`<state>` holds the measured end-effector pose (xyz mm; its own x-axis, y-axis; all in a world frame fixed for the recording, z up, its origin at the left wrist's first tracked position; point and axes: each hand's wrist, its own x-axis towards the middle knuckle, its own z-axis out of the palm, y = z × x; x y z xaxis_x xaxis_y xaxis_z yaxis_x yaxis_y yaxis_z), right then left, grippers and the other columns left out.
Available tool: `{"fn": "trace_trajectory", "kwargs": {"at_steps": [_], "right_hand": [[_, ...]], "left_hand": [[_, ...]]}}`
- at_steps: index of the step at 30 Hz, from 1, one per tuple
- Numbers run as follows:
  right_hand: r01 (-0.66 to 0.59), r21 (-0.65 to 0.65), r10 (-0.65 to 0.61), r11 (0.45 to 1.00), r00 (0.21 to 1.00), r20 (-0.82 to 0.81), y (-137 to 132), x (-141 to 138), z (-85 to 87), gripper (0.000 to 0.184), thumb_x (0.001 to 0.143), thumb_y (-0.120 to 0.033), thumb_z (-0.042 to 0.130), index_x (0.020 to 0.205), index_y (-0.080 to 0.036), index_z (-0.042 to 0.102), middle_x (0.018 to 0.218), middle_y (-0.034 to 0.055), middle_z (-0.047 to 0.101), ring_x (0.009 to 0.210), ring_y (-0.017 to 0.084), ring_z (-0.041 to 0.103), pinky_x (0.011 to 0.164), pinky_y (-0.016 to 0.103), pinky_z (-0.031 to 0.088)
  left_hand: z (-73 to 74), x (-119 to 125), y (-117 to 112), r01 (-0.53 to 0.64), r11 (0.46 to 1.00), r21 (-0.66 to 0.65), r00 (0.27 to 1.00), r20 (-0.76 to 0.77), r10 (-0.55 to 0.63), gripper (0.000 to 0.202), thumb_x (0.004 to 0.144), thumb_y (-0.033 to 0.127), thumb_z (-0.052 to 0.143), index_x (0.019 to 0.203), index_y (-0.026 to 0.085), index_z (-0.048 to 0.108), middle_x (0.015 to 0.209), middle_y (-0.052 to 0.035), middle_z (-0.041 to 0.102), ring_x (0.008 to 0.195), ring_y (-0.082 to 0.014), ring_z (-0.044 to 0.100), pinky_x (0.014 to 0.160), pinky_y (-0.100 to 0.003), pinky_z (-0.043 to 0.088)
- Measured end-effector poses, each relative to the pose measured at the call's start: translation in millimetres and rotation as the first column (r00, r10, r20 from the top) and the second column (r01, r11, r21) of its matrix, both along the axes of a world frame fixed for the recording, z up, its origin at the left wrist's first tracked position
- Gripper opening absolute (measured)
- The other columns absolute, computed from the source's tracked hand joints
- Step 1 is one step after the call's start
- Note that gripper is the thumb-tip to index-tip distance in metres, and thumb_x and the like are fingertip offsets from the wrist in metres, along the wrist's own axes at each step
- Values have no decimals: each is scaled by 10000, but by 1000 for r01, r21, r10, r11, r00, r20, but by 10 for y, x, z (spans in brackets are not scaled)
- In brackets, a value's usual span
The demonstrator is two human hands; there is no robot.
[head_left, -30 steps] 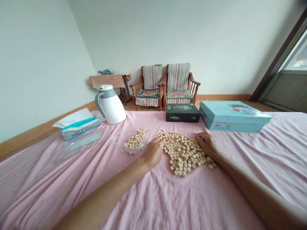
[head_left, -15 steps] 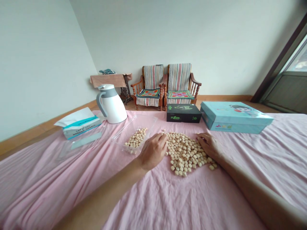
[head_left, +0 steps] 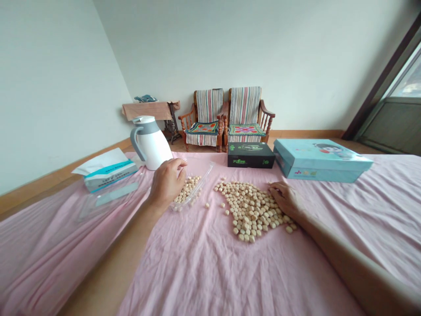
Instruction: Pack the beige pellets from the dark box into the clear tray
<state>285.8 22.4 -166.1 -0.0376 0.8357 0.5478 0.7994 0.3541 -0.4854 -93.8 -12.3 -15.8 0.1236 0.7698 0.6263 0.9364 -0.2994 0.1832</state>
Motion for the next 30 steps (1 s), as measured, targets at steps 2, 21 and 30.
{"fn": "trace_trajectory", "kwargs": {"at_steps": [2, 21, 30], "right_hand": [[-2, -3, 2, 1000, 1000, -2, 2, 0, -1, 267, 834, -317, 446, 812, -182, 675, 940, 108, 695, 884, 229, 628, 818, 365, 478], [-8, -2, 8, 1000, 1000, 2, -24, -18, 30, 277, 841, -315, 441, 823, -169, 676, 949, 124, 693, 895, 241, 630, 839, 384, 476], [3, -16, -3, 1000, 1000, 7, 11, -2, -22, 320, 851, -342, 424, 856, -157, 685, 971, 122, 685, 913, 225, 624, 850, 353, 465]], "left_hand": [[10, -138, 49, -109, 993, -44, 986, -132, 102, 244, 814, 185, 467, 975, 158, 648, 976, -89, 685, 930, -239, 615, 869, -349, 451], [-164, -406, 200, -122, 877, -465, 991, -15, 130, 259, 726, 326, 536, 862, 167, 688, 743, -52, 706, 719, -207, 656, 583, -237, 427], [-286, -146, -28, 199, 760, -619, 859, 484, 168, 481, 699, 354, 593, 1116, 116, 585, 653, -13, 629, 378, -115, 500, 333, -206, 318]]}}
